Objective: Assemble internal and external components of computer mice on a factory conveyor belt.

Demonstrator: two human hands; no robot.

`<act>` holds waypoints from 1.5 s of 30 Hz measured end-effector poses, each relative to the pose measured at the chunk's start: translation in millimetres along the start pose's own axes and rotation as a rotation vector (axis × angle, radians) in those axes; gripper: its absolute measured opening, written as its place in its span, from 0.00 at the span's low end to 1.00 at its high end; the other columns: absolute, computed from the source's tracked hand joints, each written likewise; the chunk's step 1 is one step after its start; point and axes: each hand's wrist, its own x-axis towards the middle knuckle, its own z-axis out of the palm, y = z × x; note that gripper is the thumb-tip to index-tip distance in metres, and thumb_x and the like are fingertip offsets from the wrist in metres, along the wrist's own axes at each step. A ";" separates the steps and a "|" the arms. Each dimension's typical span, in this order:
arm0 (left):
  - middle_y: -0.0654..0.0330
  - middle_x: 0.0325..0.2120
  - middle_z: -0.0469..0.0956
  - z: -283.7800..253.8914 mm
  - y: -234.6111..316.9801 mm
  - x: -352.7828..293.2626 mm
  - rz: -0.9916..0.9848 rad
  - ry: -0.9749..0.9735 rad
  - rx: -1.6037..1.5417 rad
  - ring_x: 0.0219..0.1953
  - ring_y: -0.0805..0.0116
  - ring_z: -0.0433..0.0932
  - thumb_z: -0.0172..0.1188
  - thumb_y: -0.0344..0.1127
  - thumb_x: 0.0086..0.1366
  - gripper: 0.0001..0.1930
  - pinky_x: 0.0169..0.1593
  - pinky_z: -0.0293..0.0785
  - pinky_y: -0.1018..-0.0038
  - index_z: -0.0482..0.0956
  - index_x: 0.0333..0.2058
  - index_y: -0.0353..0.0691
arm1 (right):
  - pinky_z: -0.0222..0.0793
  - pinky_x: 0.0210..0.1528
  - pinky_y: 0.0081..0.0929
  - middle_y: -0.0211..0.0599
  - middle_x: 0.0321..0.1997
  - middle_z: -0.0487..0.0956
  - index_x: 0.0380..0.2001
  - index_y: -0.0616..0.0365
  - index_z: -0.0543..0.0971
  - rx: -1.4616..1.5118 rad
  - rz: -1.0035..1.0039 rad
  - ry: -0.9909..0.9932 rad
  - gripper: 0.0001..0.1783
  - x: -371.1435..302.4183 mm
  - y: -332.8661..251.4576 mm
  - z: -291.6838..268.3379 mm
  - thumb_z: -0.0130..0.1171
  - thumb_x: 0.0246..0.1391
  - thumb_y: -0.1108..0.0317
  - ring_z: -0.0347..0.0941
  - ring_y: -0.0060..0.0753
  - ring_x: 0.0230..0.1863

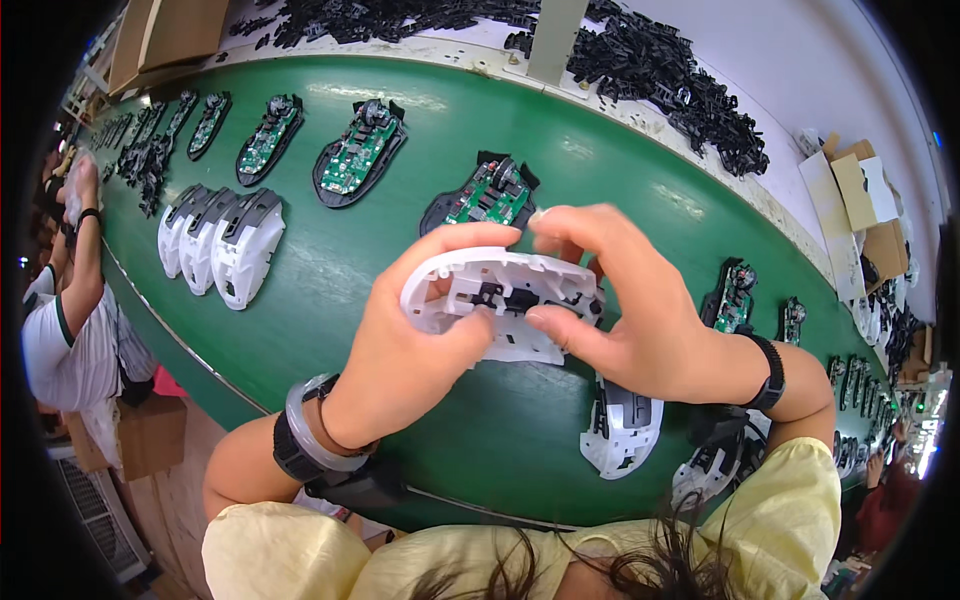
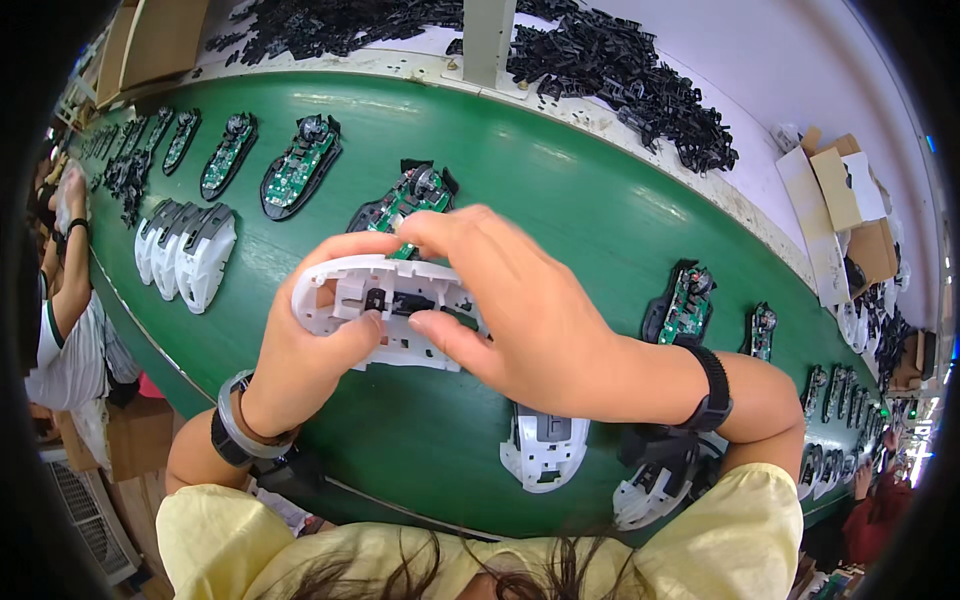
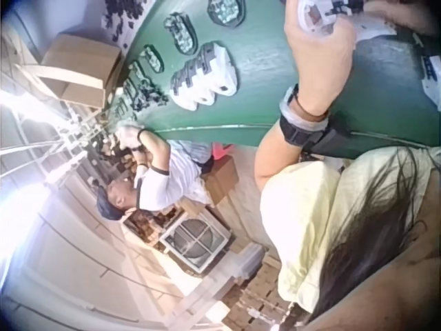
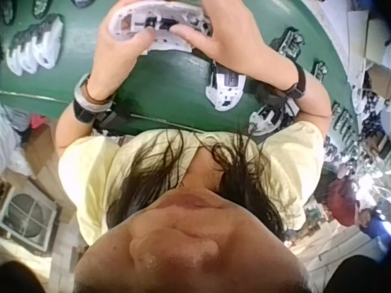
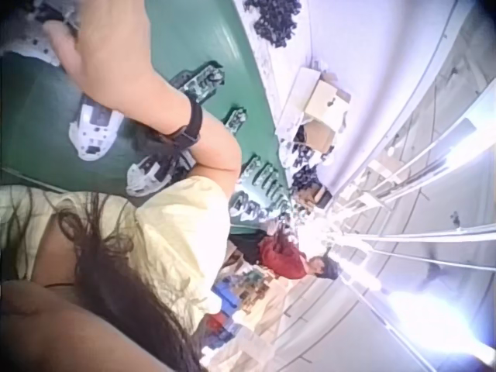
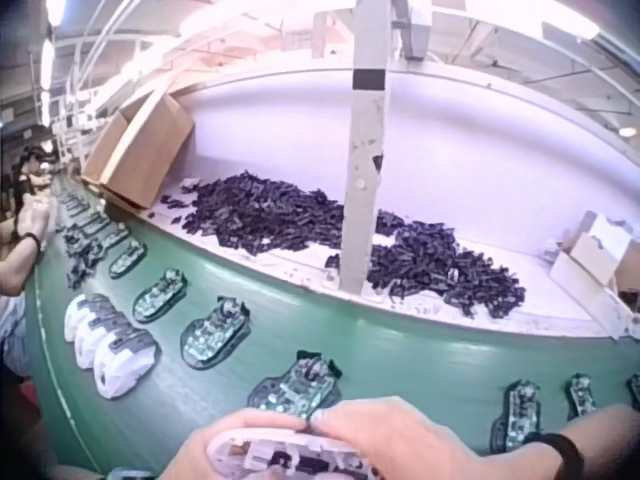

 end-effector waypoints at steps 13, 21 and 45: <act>0.63 0.39 0.77 -2.1 -6.7 2.8 0.047 -0.065 0.145 0.41 0.77 0.75 0.51 0.15 0.51 0.19 0.45 0.72 0.79 0.76 0.44 0.34 | 0.60 0.56 0.44 0.27 0.40 0.76 0.44 0.49 0.73 -1.000 -0.747 0.065 0.15 -12.9 5.3 22.5 0.54 0.52 0.64 0.68 0.27 0.50; 0.49 0.50 0.72 -31.1 0.3 12.6 -0.319 -0.161 -0.303 0.48 0.63 0.75 0.58 0.26 0.52 0.28 0.48 0.74 0.70 0.65 0.55 0.36 | 0.66 0.41 0.35 0.38 0.34 0.76 0.38 0.54 0.76 -0.833 -0.449 0.206 0.15 30.8 36.3 -69.8 0.58 0.42 0.73 0.71 0.40 0.41; 0.51 0.44 0.72 -29.1 12.7 0.4 0.396 0.110 0.914 0.46 0.56 0.72 0.68 0.32 0.42 0.38 0.52 0.67 0.67 0.65 0.56 0.37 | 0.68 0.31 0.23 0.35 0.27 0.74 0.33 0.60 0.75 0.040 0.048 -0.100 0.08 28.7 -30.6 -16.8 0.61 0.47 0.77 0.72 0.31 0.29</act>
